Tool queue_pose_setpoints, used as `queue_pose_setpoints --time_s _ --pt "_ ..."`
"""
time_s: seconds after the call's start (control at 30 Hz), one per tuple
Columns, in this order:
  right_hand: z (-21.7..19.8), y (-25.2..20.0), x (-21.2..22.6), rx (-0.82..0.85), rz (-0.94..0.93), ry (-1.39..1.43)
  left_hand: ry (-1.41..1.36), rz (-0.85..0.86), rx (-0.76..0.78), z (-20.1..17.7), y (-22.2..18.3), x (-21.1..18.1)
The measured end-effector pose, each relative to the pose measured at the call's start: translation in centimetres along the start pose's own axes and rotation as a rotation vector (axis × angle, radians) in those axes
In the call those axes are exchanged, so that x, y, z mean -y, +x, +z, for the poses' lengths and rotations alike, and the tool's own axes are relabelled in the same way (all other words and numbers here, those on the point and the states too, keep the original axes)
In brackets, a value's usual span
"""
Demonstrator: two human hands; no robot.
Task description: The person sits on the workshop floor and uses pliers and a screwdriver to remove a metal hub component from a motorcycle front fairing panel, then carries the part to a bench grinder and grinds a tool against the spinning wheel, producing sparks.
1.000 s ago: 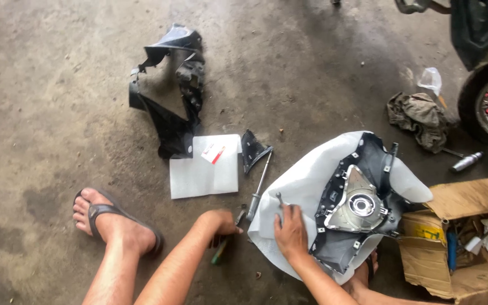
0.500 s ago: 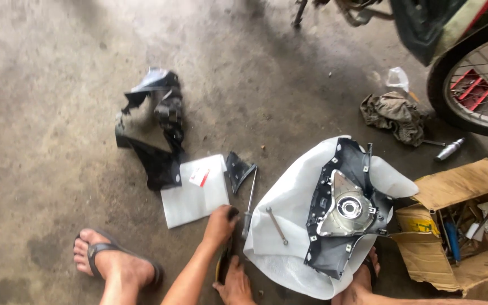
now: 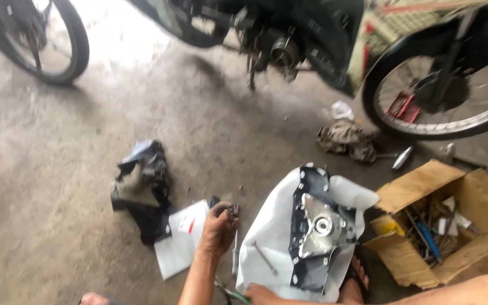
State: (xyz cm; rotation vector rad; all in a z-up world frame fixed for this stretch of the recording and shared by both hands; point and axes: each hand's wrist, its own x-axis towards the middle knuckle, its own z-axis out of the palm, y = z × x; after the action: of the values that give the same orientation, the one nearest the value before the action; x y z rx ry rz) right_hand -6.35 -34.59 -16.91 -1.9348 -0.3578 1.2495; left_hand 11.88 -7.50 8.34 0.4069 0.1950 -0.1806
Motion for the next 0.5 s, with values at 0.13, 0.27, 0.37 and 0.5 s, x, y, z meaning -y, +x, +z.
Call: queue_pose_setpoints --time_s 0.13,0.27,0.37,0.5 --pt "-19.7 -16.1 26.9 0.103 -0.102 0.000 -0.068 0.075 0.094 4.8 0.8 0.1" --pt "-25.3 -23.7 31.9 0.102 -0.041 0.071 -0.047 0.123 0.073 11.9 0.0 -0.4" --pt "-26.9 -25.5 31.5 0.090 -0.103 0.221 -0.038 0.126 0.010 12.1 0.3 0.3" --pt "-26.3 -25.2 30.5 0.085 -0.111 0.474 -0.033 0.103 0.110 11.7 0.0 0.8"
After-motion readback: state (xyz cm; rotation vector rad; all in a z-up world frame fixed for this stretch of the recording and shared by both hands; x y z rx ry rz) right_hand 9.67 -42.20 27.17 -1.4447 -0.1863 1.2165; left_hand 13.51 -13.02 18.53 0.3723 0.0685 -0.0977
